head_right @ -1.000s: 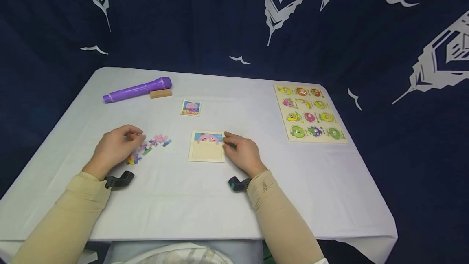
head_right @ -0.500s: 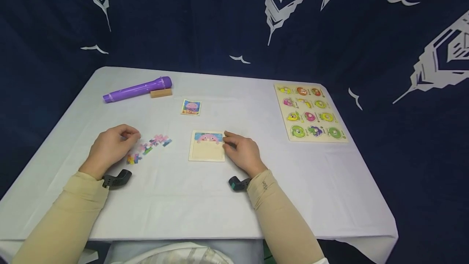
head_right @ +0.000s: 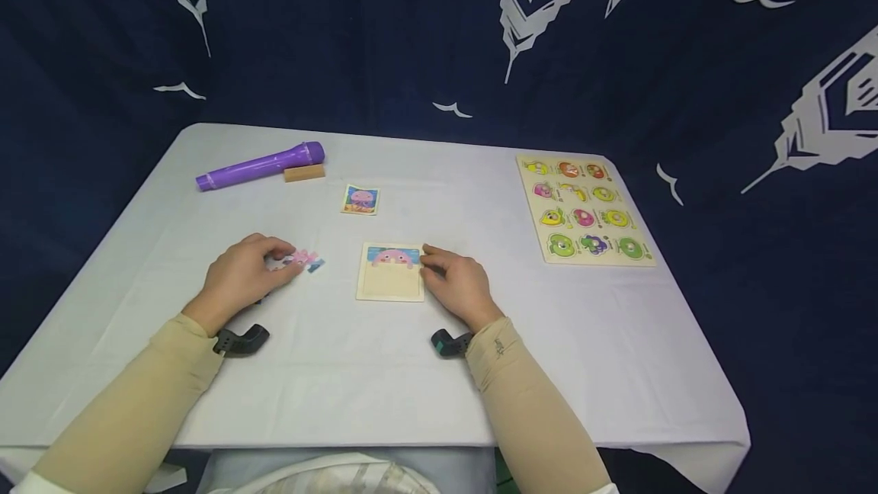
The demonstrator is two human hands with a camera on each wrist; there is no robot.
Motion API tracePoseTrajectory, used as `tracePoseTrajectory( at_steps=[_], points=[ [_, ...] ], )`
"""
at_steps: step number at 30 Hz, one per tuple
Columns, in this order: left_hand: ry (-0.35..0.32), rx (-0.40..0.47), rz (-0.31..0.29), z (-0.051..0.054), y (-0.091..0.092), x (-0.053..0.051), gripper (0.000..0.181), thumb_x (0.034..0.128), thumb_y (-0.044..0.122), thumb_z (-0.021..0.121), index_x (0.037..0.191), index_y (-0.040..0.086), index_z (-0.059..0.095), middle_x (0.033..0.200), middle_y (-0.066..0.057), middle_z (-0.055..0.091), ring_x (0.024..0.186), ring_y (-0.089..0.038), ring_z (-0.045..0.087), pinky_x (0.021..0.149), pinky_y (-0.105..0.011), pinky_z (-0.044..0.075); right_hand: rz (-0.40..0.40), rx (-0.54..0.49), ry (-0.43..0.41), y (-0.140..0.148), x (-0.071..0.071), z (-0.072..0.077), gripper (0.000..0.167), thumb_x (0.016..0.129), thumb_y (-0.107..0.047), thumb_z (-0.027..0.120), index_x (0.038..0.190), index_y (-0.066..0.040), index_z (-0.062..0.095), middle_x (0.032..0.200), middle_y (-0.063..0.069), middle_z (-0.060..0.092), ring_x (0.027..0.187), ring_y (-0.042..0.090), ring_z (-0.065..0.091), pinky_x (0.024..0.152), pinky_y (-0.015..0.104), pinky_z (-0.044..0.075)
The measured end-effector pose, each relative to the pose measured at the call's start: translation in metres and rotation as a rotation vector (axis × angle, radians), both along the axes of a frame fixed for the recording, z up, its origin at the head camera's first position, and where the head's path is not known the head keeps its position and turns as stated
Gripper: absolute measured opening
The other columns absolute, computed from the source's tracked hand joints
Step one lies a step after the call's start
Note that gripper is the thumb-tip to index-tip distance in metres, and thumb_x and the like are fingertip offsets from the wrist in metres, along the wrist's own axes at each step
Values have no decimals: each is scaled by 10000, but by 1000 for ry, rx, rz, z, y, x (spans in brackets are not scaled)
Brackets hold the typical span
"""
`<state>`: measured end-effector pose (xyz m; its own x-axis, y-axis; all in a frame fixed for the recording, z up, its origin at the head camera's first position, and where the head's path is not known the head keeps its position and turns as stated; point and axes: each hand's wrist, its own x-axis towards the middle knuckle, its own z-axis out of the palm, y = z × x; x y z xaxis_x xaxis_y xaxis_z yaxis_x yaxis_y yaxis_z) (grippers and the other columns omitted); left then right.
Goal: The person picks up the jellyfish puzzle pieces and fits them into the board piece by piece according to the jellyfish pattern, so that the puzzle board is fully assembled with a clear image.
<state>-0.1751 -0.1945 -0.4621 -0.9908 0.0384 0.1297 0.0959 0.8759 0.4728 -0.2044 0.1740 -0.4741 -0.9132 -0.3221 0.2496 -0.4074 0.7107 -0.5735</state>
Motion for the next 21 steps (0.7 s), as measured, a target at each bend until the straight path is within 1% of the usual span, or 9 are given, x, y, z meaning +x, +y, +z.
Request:
tracePoseTrajectory(
  at_steps=[1,4,7,10,11,13,15,18,21],
  points=[
    [7,-6,6,0,1,-1,391,903,419,751,1171,135,741,1028,-52,679,832,-228,631,629,-369,468,1,2,1,0,0,0,259,961,-209,709,1189,-102,770,1353,12,688,1263,247,649,1059,467,496],
    [33,-17,51,0,0,0,387,898,399,753,1153,108,736,983,-61,678,781,-228,623,583,-351,445,5,7,2,1,0,1,261,964,-213,707,1191,-101,769,1355,12,687,1264,245,649,1060,464,497],
    [39,-9,95,0,-1,0,391,903,399,753,1155,101,732,968,-61,670,768,-231,611,575,-346,429,5,6,4,1,0,1,262,963,-215,710,1192,-103,770,1354,12,687,1259,244,651,1057,464,499],
    [49,5,103,1,-2,0,396,919,406,739,1177,106,728,984,-65,669,790,-242,620,586,-361,439,4,4,2,2,0,1,264,963,-220,709,1193,-106,769,1356,12,686,1259,245,651,1057,465,499],
    [57,8,97,0,-1,0,391,922,400,737,1187,113,729,995,-66,671,807,-246,629,597,-370,448,4,3,2,2,0,1,264,964,-221,708,1194,-107,769,1356,11,686,1260,244,651,1058,465,498],
    [73,7,68,-1,0,-1,392,925,388,738,1214,123,727,1024,-73,674,841,-256,647,621,-393,472,4,2,-3,2,0,2,266,965,-225,707,1197,-110,768,1357,8,685,1264,241,648,1062,463,494],
    [82,-4,21,-2,2,-1,407,927,377,741,1251,131,722,1072,-91,672,871,-266,661,640,-412,488,2,0,-10,1,0,2,265,967,-230,705,1196,-113,769,1358,4,685,1268,239,646,1066,461,491],
    [82,-52,-36,-2,5,0,441,920,395,751,1291,157,719,1137,-94,665,892,-253,674,641,-414,496,1,3,-12,1,0,1,267,969,-228,701,1200,-112,767,1361,6,683,1272,241,644,1070,463,489],
    [81,-105,-56,0,8,0,458,913,418,753,1302,179,724,1170,-76,658,872,-231,681,607,-384,483,-1,6,-14,1,0,1,269,972,-234,697,1203,-114,766,1363,6,682,1274,236,642,1071,457,488]
  ],
)
